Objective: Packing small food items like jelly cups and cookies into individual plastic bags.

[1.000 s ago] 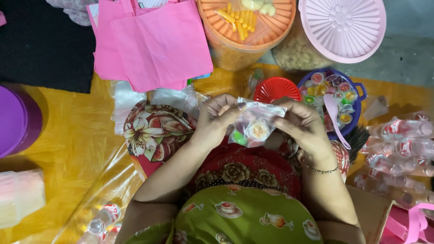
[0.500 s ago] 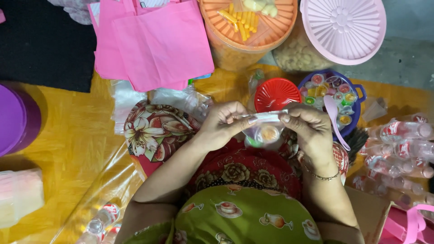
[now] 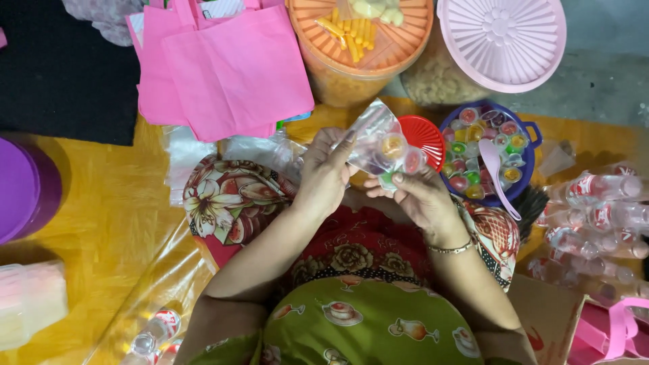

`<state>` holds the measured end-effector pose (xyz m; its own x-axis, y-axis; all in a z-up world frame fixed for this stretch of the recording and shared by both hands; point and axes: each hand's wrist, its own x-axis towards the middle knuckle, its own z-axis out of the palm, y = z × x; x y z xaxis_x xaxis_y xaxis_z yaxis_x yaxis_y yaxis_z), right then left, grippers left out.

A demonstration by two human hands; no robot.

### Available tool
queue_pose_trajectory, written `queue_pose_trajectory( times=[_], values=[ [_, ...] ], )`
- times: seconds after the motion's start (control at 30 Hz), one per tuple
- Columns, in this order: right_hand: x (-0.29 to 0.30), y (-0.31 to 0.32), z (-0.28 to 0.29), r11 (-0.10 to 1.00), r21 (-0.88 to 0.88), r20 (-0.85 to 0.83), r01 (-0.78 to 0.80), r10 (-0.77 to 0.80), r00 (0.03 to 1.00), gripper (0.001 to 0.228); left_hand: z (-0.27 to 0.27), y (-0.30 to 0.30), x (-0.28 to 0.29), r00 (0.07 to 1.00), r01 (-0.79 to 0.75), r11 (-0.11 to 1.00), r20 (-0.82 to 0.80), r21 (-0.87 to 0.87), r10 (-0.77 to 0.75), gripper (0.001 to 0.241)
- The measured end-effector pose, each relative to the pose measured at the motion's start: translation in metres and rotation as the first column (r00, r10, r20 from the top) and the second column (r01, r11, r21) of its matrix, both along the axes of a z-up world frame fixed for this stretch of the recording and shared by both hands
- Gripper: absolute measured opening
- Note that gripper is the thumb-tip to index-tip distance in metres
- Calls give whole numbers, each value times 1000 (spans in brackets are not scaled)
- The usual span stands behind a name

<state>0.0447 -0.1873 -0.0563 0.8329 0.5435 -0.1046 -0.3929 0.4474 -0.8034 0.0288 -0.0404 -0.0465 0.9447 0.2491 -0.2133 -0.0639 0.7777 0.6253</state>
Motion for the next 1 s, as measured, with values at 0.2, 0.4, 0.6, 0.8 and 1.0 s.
queue_pose_trajectory(
  times=[0.2, 0.4, 0.6, 0.8, 1.0],
  values=[
    [-2, -14, -21, 993, -108, 109, 57, -45, 993, 27, 5, 9, -12, 931, 311, 944, 165, 107, -326, 52],
    [-10, -3, 7, 954, -246, 206, 169, -119, 971, 17, 5, 14, -7, 975, 219, 873, -53, 436, -218, 26],
    [-11, -6, -4, 942, -276, 201, 192, -139, 970, 19, 4, -2, -15, 957, 278, 911, -5, 304, -290, 35],
    [-13, 8, 20, 957, -194, 86, 216, -203, 975, 26, -24, 9, -6, 962, 266, 931, -128, 252, -240, 36],
    [13, 13, 21, 910, -248, 97, 332, -317, 943, 24, -8, 16, 23, 962, 241, 951, -177, 193, -208, 40]
  ],
)
